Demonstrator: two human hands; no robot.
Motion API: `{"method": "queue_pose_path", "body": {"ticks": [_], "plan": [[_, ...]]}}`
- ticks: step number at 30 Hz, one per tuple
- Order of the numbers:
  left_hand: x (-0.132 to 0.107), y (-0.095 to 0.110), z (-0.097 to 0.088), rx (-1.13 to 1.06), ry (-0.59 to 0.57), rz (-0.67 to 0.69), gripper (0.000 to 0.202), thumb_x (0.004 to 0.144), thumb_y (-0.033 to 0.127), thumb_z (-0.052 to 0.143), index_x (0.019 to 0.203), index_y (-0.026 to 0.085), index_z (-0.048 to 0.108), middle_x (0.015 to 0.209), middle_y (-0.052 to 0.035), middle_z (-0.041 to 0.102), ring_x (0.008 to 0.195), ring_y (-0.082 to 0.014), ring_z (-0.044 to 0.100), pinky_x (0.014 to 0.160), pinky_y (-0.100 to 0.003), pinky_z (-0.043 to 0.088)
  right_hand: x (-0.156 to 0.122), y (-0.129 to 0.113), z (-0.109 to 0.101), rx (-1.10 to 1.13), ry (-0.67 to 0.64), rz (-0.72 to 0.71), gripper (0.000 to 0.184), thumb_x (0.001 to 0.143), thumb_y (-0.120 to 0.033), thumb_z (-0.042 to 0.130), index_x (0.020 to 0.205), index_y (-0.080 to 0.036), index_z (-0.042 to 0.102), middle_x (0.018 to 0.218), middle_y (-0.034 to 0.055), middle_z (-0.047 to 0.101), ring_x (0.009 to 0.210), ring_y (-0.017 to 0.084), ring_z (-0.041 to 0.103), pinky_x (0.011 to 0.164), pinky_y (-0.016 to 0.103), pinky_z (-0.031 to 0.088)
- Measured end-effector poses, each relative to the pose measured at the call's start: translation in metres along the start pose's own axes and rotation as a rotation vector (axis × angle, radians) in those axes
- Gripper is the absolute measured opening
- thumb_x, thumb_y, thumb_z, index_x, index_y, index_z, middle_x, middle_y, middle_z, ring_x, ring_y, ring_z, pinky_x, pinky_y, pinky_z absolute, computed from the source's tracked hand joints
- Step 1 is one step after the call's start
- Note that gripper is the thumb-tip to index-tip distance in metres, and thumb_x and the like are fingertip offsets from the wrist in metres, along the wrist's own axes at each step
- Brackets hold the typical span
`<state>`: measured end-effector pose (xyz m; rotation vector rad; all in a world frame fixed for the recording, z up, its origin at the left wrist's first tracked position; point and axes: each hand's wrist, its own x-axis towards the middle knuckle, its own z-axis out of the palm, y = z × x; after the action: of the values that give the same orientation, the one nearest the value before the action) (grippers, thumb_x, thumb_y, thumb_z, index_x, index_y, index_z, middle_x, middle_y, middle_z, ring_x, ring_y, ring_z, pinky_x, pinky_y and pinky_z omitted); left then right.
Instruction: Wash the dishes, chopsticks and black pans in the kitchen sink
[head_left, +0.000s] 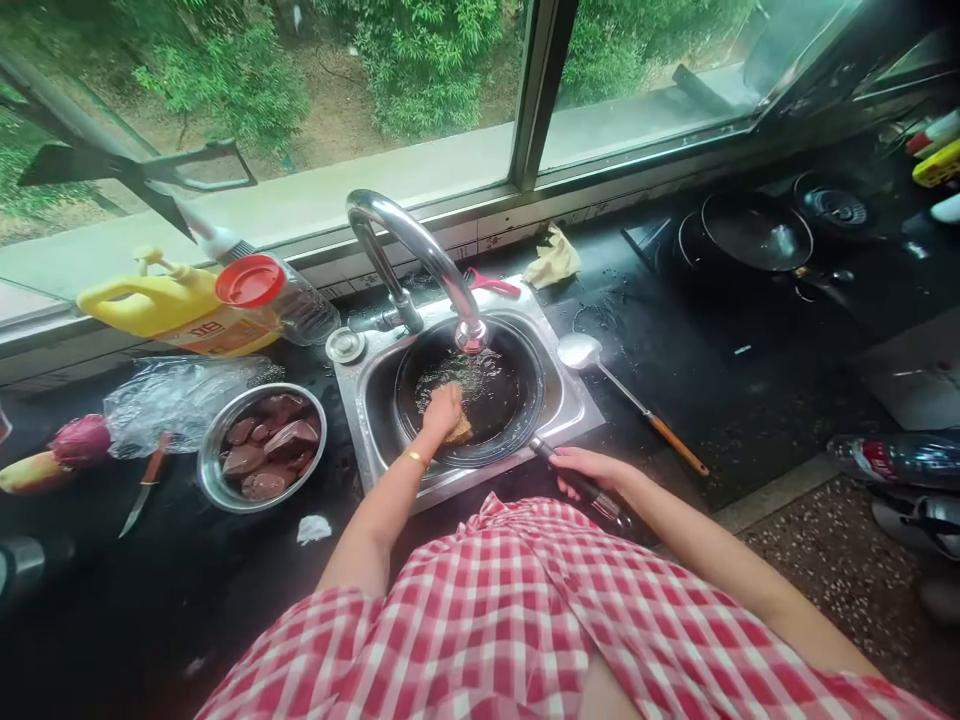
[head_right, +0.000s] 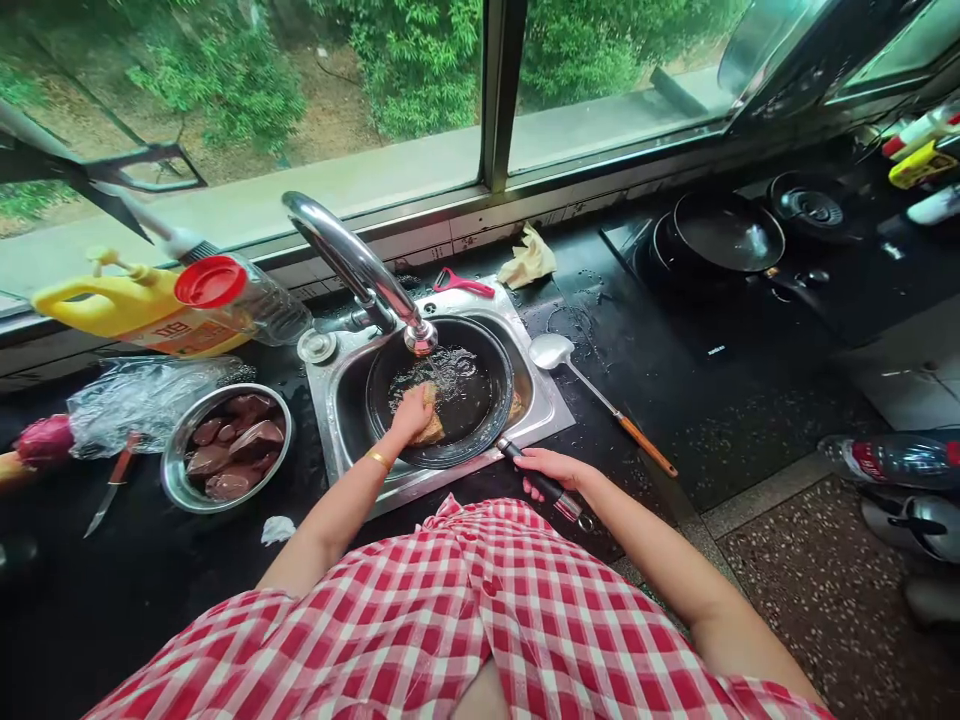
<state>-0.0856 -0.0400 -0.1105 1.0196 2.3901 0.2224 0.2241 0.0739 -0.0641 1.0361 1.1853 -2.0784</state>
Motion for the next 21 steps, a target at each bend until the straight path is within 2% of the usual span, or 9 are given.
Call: {"method": "queue_pose_path", "body": {"ticks": [1,3,5,7,11,14,18,21], "plan": [[0.004,0.003,0.002,-0.061,0.030,0.020,0.054,0.087,0.024,0.044,0.140,0.017,0.042,0.122,-0.0179,0.054,0.111,-0.0282,0.057,0.096,-0.040,0.044,0.003,0.000,0.000,0.031,-0.033,0.019,0.035,0.081,-0.050,0.060,0.089,-0.020,0.043,0.057,-0.0011,0.060,0.042,0.011,0.055,0.042,0.021,0.045],[0.021,0.018,-0.002,-0.185,0.166,0.041,0.054,0.086,0.021,0.041,0.140,0.018,0.042,0.124,-0.0156,0.054,0.115,-0.0262,0.055,0.100,-0.038,0.042,0.006,0.000,-0.001,0.074,-0.080,0.042,0.031,0.080,-0.044,0.060,0.086,-0.020,0.043,0.054,-0.0005,0.060,0.040,0.011,0.054,0.040,0.020,0.046],[0.041,0.042,-0.008,-0.295,0.291,0.026,0.055,0.087,0.023,0.040,0.141,0.017,0.040,0.127,-0.0158,0.052,0.116,-0.0274,0.053,0.100,-0.040,0.042,0.007,0.001,-0.001,0.116,-0.118,0.019,0.027,0.077,-0.037,0.062,0.088,-0.018,0.044,0.060,0.0021,0.064,0.042,0.010,0.055,0.041,0.019,0.046],[0.054,0.072,-0.009,-0.387,0.314,0.075,0.058,0.086,0.022,0.041,0.143,0.016,0.037,0.127,-0.0160,0.052,0.118,-0.0278,0.052,0.101,-0.041,0.041,0.005,0.001,0.000,0.153,-0.155,-0.026,0.030,0.073,-0.032,0.064,0.093,-0.017,0.047,0.066,0.0028,0.066,0.044,0.009,0.055,0.042,0.017,0.046],[0.055,0.131,0.000,-0.462,0.236,0.306,0.067,0.084,0.018,0.044,0.149,0.016,0.027,0.130,-0.0151,0.050,0.121,-0.0266,0.048,0.104,-0.038,0.038,0.004,0.000,0.003,0.192,-0.194,-0.024,0.036,0.069,-0.030,0.067,0.097,-0.019,0.047,0.058,-0.0055,0.057,0.040,0.006,0.049,0.038,0.015,0.042],[0.041,0.154,0.004,-0.334,0.105,0.473,0.058,0.084,0.016,0.042,0.143,0.021,0.041,0.125,-0.0125,0.052,0.116,-0.0265,0.049,0.100,-0.037,0.040,0.007,-0.001,0.004,0.153,-0.176,0.019,0.034,0.067,-0.030,0.069,0.087,-0.020,0.044,0.055,-0.0080,0.052,0.037,0.005,0.046,0.037,0.015,0.040],[0.020,0.156,0.004,-0.129,-0.068,0.679,0.042,0.084,0.016,0.043,0.117,0.028,0.066,0.115,-0.0082,0.054,0.106,-0.0244,0.053,0.091,-0.034,0.042,0.011,-0.002,0.004,0.106,-0.141,0.044,0.032,0.067,-0.027,0.068,0.080,-0.020,0.040,0.052,-0.0083,0.050,0.036,0.004,0.044,0.038,0.014,0.039],[0.007,0.143,0.012,-0.121,-0.156,0.783,0.039,0.083,0.014,0.042,0.106,0.026,0.072,0.109,-0.0073,0.055,0.099,-0.0209,0.054,0.087,-0.031,0.043,0.011,-0.003,0.004,0.083,-0.097,0.032,0.028,0.069,-0.025,0.065,0.081,-0.020,0.040,0.052,-0.0083,0.050,0.037,0.005,0.044,0.038,0.015,0.040]]}}
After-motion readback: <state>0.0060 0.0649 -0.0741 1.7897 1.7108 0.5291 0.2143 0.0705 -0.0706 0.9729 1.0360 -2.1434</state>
